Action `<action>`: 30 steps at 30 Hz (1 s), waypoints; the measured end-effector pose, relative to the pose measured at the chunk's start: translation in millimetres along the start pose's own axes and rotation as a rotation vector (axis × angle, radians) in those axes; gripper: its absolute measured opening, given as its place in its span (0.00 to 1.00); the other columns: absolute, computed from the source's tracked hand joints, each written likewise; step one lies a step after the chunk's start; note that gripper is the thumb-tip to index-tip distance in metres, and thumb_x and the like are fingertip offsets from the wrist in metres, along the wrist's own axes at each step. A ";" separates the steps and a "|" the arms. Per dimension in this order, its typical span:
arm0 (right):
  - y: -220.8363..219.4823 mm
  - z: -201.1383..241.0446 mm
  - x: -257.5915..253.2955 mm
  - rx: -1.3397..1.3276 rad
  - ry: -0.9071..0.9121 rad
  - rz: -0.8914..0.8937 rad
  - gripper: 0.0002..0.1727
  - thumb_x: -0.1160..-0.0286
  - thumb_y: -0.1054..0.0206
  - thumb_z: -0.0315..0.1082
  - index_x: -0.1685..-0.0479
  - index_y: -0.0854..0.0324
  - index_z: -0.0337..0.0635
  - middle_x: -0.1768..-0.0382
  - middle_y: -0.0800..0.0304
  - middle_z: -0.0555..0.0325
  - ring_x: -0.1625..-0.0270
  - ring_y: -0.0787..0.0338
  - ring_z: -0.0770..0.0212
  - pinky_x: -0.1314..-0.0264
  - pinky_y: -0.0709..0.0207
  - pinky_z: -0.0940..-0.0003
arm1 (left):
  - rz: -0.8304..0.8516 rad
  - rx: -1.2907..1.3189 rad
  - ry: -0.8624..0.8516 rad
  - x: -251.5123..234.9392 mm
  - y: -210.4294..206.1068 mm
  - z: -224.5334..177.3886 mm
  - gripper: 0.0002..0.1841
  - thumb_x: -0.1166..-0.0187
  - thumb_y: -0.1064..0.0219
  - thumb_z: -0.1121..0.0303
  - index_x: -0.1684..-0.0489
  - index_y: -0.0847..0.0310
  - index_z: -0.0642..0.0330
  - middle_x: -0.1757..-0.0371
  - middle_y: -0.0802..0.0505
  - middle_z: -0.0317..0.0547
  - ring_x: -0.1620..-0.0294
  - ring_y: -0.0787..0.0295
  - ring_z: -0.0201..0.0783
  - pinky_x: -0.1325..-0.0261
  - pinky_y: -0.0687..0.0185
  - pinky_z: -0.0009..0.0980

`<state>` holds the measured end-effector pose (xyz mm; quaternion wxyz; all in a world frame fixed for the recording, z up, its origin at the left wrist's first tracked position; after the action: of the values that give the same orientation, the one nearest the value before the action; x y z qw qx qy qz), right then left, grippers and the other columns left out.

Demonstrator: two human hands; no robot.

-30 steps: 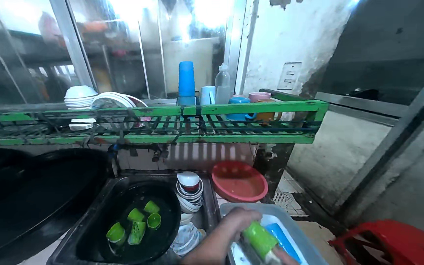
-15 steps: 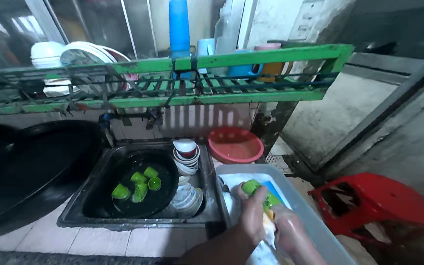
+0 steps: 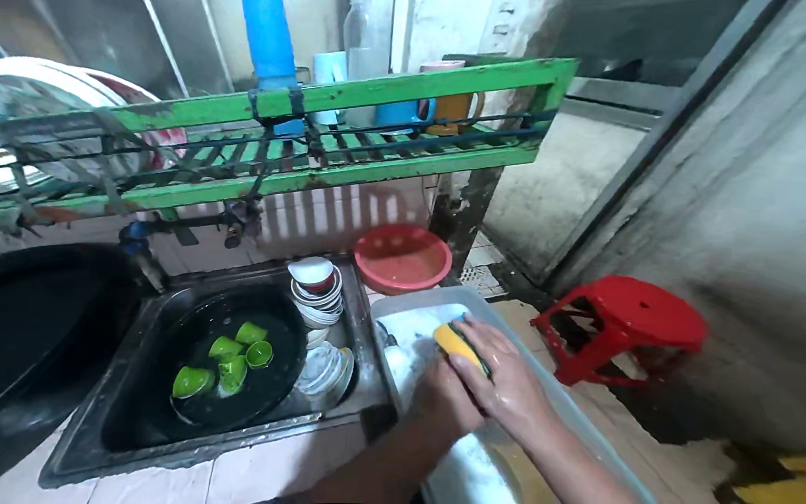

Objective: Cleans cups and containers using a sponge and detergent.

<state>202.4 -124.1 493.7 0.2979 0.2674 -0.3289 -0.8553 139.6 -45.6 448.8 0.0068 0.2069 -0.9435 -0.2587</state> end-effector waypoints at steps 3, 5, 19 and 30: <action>-6.8 -16.5 -17.3 -0.190 -0.317 0.067 0.22 0.14 0.39 0.38 0.23 0.21 0.47 0.28 0.17 0.43 0.26 0.18 0.45 0.23 0.28 0.41 | 0.131 -0.284 0.148 -3.9 6.3 -8.4 0.42 0.38 0.22 0.57 0.19 0.29 0.64 0.22 0.18 0.54 0.20 0.23 0.46 0.21 0.25 0.45; -11.6 -10.7 -11.8 -0.208 -0.266 0.005 0.23 0.14 0.41 0.34 0.20 0.23 0.45 0.24 0.19 0.44 0.23 0.20 0.46 0.20 0.29 0.43 | 0.180 -0.385 0.234 -14.3 22.5 -5.7 0.38 0.36 0.24 0.56 0.20 0.27 0.57 0.22 0.18 0.50 0.21 0.23 0.47 0.21 0.26 0.49; -79.6 -2.4 83.4 0.169 -0.049 0.767 0.20 0.24 0.30 0.37 0.35 0.15 0.43 0.25 0.21 0.41 0.20 0.26 0.38 0.24 0.26 0.41 | -0.280 -0.555 0.793 56.2 249.9 213.5 0.29 0.24 0.27 0.57 0.25 0.22 0.60 0.21 0.23 0.68 0.23 0.23 0.66 0.25 0.26 0.65; -77.7 -3.8 105.0 0.152 -0.126 0.953 0.25 0.20 0.34 0.36 0.23 0.23 0.44 0.23 0.23 0.39 0.18 0.28 0.33 0.21 0.36 0.28 | 0.668 -0.473 -0.289 -9.2 -49.3 -28.3 0.19 0.14 0.39 0.58 0.36 0.13 0.62 0.34 0.11 0.56 0.28 0.16 0.52 0.24 0.23 0.50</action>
<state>107.6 -150.5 407.7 0.6156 0.0559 -0.4937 -0.6117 170.5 -94.2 450.0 0.0050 -0.1554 -0.8646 -0.4778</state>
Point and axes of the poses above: each hand's wrist, its own x-axis away from the middle knuckle, its own y-axis out of the back of the hand, z = x × y, the point moved 6 cm from there along -x, towards the middle knuckle
